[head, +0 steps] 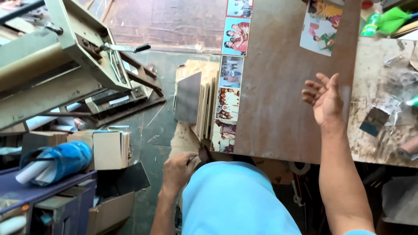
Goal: The person arranges a series of small printed photographs in a vertical column on a wooden board. They pick up each photo, align it with the others, and press it into place, occasionally adjusting the position to ensure a straight line.
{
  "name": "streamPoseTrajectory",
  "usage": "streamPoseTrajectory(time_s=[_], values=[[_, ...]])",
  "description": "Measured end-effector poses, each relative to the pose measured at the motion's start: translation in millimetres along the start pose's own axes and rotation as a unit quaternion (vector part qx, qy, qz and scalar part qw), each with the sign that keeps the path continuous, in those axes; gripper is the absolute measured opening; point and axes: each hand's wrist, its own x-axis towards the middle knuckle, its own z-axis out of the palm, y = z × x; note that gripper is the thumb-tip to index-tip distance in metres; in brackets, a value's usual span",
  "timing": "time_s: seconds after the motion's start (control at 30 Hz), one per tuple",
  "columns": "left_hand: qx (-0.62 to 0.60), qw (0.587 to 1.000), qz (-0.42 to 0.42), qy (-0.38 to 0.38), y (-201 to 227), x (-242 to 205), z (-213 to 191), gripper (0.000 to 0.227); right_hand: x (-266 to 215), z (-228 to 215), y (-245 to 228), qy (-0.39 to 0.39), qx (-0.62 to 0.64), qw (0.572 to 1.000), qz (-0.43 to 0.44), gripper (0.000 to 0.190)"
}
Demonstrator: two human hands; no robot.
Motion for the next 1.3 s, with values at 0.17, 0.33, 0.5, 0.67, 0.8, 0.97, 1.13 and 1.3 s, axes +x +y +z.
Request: streamPoseTrajectory(time_s=[0.17,0.33,0.5,0.67,0.8,0.97,1.13,1.3], values=[[0.04,0.993,-0.108,-0.005,18.9,-10.2,-9.2,0.014,35.3,16.5,-21.1,-0.028,0.061,0.997,-0.033,0.066],[0.059,0.992,-0.109,0.001,18.1,-1.4,-16.7,0.012,62.0,18.5,-16.3,-0.014,0.038,0.995,-0.092,0.025],[0.03,0.994,-0.104,0.023,10.3,3.1,-7.2,0.012,27.1,25.7,-1.1,0.037,0.011,0.994,-0.1,0.011],[-0.165,0.982,-0.088,0.04,-3.5,14.1,31.4,0.021,-61.8,30.4,75.2,-0.023,-0.023,0.999,-0.024,0.011],[-0.287,0.949,-0.128,-0.025,12.8,38.4,68.9,0.03,-136.9,49.9,108.3,-0.069,-0.041,0.997,-0.014,0.011],[-0.392,0.9,-0.161,-0.103,28.9,60.6,105.6,0.03,-183.2,68.9,122.9,-0.072,-0.032,0.997,0.025,0.015],[-0.352,0.905,-0.2,-0.133,35.1,65.9,111.5,0.024,-190.1,64.3,129.7,-0.045,-0.058,0.994,0.076,0.018],[-0.269,0.936,-0.165,-0.158,30.5,65.9,115.6,0.023,-185.2,51.6,138.7,-0.01,-0.074,0.996,0.052,0.019]])
